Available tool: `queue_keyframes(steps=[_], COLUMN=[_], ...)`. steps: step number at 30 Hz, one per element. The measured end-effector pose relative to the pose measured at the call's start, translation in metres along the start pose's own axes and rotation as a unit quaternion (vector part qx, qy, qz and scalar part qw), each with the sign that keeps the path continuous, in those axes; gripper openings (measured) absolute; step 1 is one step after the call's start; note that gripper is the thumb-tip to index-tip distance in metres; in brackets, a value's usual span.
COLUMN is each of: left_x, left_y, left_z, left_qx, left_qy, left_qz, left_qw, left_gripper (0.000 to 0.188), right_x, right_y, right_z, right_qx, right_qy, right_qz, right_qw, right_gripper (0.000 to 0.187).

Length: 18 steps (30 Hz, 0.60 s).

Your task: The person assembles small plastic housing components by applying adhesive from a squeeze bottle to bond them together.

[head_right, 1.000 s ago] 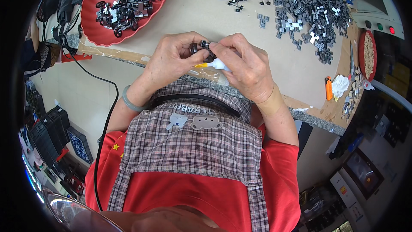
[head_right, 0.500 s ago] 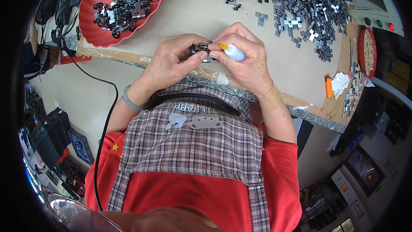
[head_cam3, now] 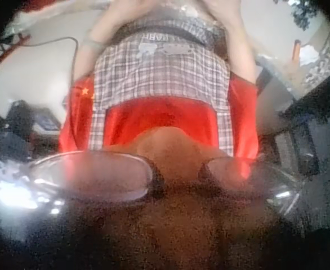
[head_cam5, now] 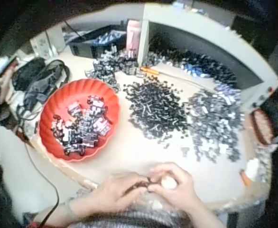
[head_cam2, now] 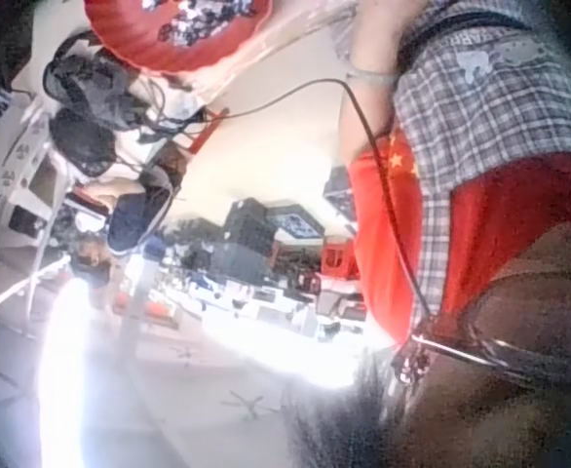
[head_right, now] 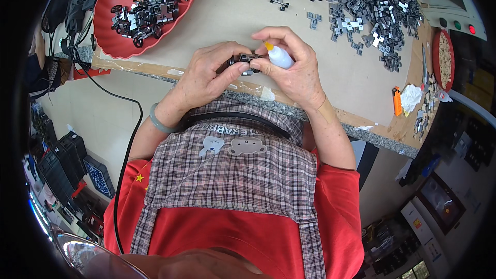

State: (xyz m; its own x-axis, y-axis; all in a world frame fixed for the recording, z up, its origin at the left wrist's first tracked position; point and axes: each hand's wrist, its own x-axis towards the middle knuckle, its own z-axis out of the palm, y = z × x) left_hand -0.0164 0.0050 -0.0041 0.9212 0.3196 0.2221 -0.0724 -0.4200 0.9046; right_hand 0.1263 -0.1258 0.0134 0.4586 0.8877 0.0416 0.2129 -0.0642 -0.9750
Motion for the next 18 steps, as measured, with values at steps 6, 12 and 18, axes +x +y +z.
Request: queue_keyframes(steps=[6, 12, 18], left_x=[0.000, 0.001, 0.001], left_y=[0.001, 0.005, 0.011], left_z=[0.001, -0.001, -0.003], left_qx=[-0.018, -0.022, -0.119], left_qy=[0.015, 0.039, 0.062], left_qz=[0.003, 0.001, -0.078], left_qw=[1.000, 0.999, 0.988], left_gripper=[0.022, 0.024, 0.024], right_x=[-0.002, 0.001, 0.008], right_y=[-0.004, 0.002, -0.009], right_z=[0.002, 0.005, 0.000], right_qx=[0.018, 0.074, -0.029], right_qy=[-0.001, 0.015, 0.015], right_qz=[0.015, 0.059, -0.013], right_qw=[1.000, 0.995, 0.999], right_gripper=[0.043, 0.041, 0.025])
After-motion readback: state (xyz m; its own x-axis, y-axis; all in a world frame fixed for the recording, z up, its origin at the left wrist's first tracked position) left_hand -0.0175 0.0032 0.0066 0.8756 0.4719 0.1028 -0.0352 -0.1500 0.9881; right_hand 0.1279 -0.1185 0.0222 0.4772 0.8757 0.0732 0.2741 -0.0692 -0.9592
